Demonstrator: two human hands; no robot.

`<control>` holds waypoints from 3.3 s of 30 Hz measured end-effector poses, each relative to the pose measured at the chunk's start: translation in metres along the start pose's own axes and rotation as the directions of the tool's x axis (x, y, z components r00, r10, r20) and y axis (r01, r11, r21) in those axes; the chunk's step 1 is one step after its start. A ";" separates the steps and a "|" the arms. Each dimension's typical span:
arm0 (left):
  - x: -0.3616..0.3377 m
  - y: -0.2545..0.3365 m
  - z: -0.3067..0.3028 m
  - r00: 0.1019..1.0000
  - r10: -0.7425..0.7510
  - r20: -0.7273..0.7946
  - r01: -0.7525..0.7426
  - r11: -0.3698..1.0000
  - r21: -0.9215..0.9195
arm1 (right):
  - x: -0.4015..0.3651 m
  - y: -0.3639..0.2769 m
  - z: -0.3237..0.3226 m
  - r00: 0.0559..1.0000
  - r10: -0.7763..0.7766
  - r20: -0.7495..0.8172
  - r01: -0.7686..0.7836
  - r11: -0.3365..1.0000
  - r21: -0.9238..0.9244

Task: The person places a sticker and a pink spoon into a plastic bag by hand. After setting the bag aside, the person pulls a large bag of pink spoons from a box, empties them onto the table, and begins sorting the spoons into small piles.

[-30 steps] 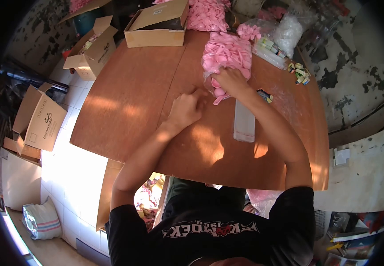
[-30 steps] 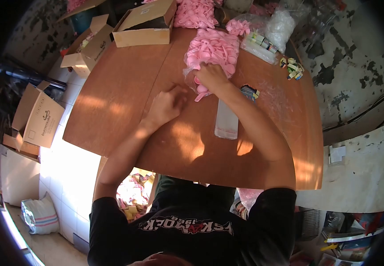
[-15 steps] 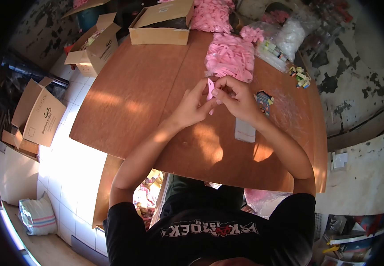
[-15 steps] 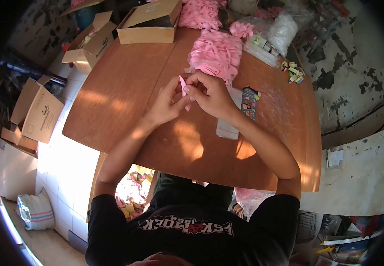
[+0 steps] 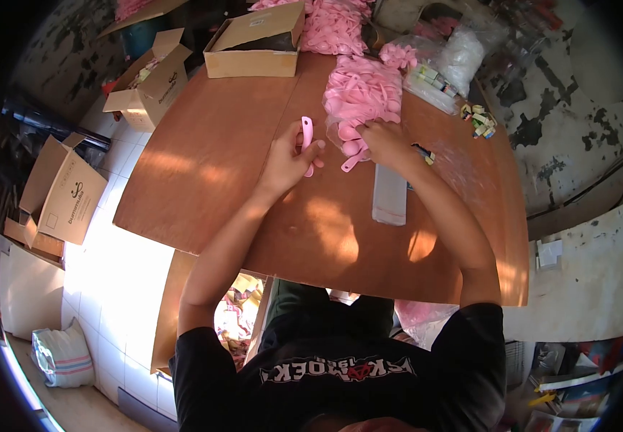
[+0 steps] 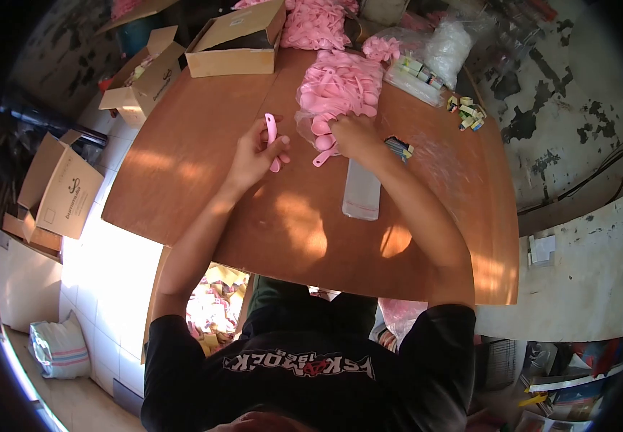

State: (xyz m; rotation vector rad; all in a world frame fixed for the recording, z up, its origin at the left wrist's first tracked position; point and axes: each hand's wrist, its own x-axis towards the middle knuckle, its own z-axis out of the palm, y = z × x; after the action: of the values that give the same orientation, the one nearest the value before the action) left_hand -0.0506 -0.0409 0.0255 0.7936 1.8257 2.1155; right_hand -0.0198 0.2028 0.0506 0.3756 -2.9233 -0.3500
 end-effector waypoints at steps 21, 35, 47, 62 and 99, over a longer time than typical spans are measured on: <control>0.008 -0.014 -0.008 0.994 -0.038 0.105 0.047 0.995 -0.085 | 0.003 0.028 0.021 0.999 -0.054 0.007 0.054 0.998 0.041; -0.006 -0.004 0.023 0.997 0.079 0.009 -0.080 0.994 0.069 | -0.033 -0.009 -0.009 0.928 0.247 -0.279 0.144 0.453 0.880; -0.096 0.010 0.071 0.888 -0.344 -0.305 0.014 0.683 -0.731 | -0.071 -0.137 -0.044 0.981 0.037 -0.189 0.174 0.241 0.955; -0.100 0.037 0.049 0.857 -0.095 -0.507 0.053 0.994 -0.096 | -0.033 -0.020 0.018 0.968 -0.140 -0.206 0.193 0.945 0.265; 0.056 -0.027 -0.051 0.976 0.008 -0.220 0.196 0.418 0.887 | 0.034 0.013 0.044 0.893 0.147 -0.425 -0.044 0.969 0.243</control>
State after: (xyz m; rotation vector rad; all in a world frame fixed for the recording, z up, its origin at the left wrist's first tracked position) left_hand -0.1289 -0.0500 0.0096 0.6115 3.0720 0.9497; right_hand -0.0643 0.2154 0.0167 0.2913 -2.5207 0.0831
